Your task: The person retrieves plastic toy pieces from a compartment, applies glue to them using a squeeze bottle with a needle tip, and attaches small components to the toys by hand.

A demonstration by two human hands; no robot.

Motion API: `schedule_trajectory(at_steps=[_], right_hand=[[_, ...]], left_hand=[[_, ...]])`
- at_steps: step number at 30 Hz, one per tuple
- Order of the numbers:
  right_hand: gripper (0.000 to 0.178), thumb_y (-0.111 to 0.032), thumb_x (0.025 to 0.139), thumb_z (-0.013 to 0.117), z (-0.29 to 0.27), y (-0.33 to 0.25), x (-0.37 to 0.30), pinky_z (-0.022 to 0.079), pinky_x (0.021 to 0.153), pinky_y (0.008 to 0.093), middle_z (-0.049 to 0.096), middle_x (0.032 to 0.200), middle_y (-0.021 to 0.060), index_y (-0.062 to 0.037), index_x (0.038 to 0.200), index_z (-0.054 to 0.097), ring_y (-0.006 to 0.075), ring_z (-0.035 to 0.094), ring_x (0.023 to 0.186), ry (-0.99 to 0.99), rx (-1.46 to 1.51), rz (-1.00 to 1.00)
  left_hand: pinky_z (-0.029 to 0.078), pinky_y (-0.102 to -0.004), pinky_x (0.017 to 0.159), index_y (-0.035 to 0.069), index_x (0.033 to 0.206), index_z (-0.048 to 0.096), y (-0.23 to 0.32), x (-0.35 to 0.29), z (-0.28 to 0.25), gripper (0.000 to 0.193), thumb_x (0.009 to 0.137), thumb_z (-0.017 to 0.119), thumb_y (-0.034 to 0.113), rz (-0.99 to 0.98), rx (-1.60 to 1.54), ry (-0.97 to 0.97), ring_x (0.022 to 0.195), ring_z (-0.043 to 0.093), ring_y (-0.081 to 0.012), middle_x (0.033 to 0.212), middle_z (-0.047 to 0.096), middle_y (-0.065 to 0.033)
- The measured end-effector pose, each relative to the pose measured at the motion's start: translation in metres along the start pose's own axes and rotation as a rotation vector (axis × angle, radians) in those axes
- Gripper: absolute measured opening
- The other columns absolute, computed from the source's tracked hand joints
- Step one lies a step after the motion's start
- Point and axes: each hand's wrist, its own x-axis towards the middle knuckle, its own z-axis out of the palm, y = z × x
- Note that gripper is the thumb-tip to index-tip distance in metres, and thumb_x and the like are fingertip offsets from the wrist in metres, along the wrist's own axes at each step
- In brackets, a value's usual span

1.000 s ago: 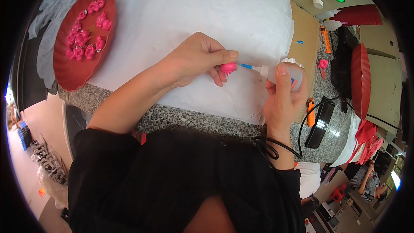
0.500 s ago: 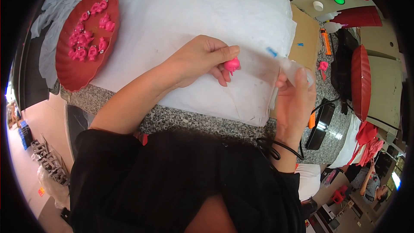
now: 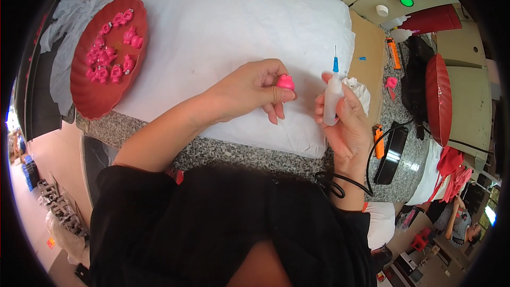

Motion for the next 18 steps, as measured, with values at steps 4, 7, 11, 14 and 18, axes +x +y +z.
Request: schedule_trajectory(at_steps=[4, 7, 11, 14, 18], right_hand=[[0.029, -0.018, 0.081, 0.061, 0.010, 0.005, 0.000, 0.046, 0.065, 0.0298, 0.060, 0.083, 0.0127, -0.0021, 0.103, 0.050, 0.0186, 0.058, 0.071, 0.111, -0.051, 0.003], [0.029, -0.017, 0.082, 0.057, 0.016, 0.007, 0.000, 0.043, 0.059, 0.0270, 0.055, 0.077, 0.0078, -0.0022, 0.105, 0.049, 0.0158, 0.052, 0.064, 0.185, 0.041, 0.029], [0.028, -0.014, 0.080, 0.051, 0.022, 0.008, 0.002, 0.039, 0.048, 0.0248, 0.049, 0.066, 0.0020, -0.0007, 0.104, 0.052, 0.0110, 0.045, 0.052, 0.319, -0.047, 0.146], [0.022, -0.018, 0.081, 0.056, 0.027, 0.012, 0.003, 0.036, 0.042, 0.0243, 0.051, 0.062, 0.0026, 0.0005, 0.092, 0.056, 0.0101, 0.045, 0.049, 0.292, -0.227, 0.160], [0.019, -0.018, 0.081, 0.057, 0.034, 0.015, 0.002, 0.036, 0.041, 0.0238, 0.053, 0.061, 0.0027, 0.0008, 0.084, 0.059, 0.0096, 0.046, 0.048, 0.327, -0.240, 0.194]], left_hand=[[0.052, -0.0273, 0.054, 0.000, 0.090, 0.044, -0.002, -0.002, 0.003, 0.009, 0.087, 0.051, 0.006, -0.019, -0.041, -0.011, 0.063, 0.058, -0.0154, 0.091, 0.058, -0.0166], [0.052, -0.0276, 0.054, 0.000, 0.093, 0.043, -0.003, -0.001, 0.003, 0.010, 0.088, 0.050, 0.005, -0.011, -0.056, -0.018, 0.063, 0.058, -0.0162, 0.091, 0.057, -0.0163], [0.052, -0.0277, 0.054, 0.000, 0.095, 0.041, -0.003, -0.001, 0.005, 0.012, 0.088, 0.048, 0.006, -0.008, 0.022, -0.020, 0.064, 0.058, -0.0161, 0.089, 0.057, -0.0146], [0.052, -0.0277, 0.054, 0.000, 0.096, 0.040, -0.003, -0.003, 0.008, 0.013, 0.088, 0.049, 0.005, -0.015, 0.041, -0.032, 0.064, 0.057, -0.0155, 0.088, 0.056, -0.0130], [0.051, -0.0268, 0.054, 0.001, 0.096, 0.041, -0.004, -0.006, 0.011, 0.013, 0.087, 0.050, 0.004, -0.008, 0.056, -0.076, 0.064, 0.057, -0.0141, 0.085, 0.056, -0.0109]])
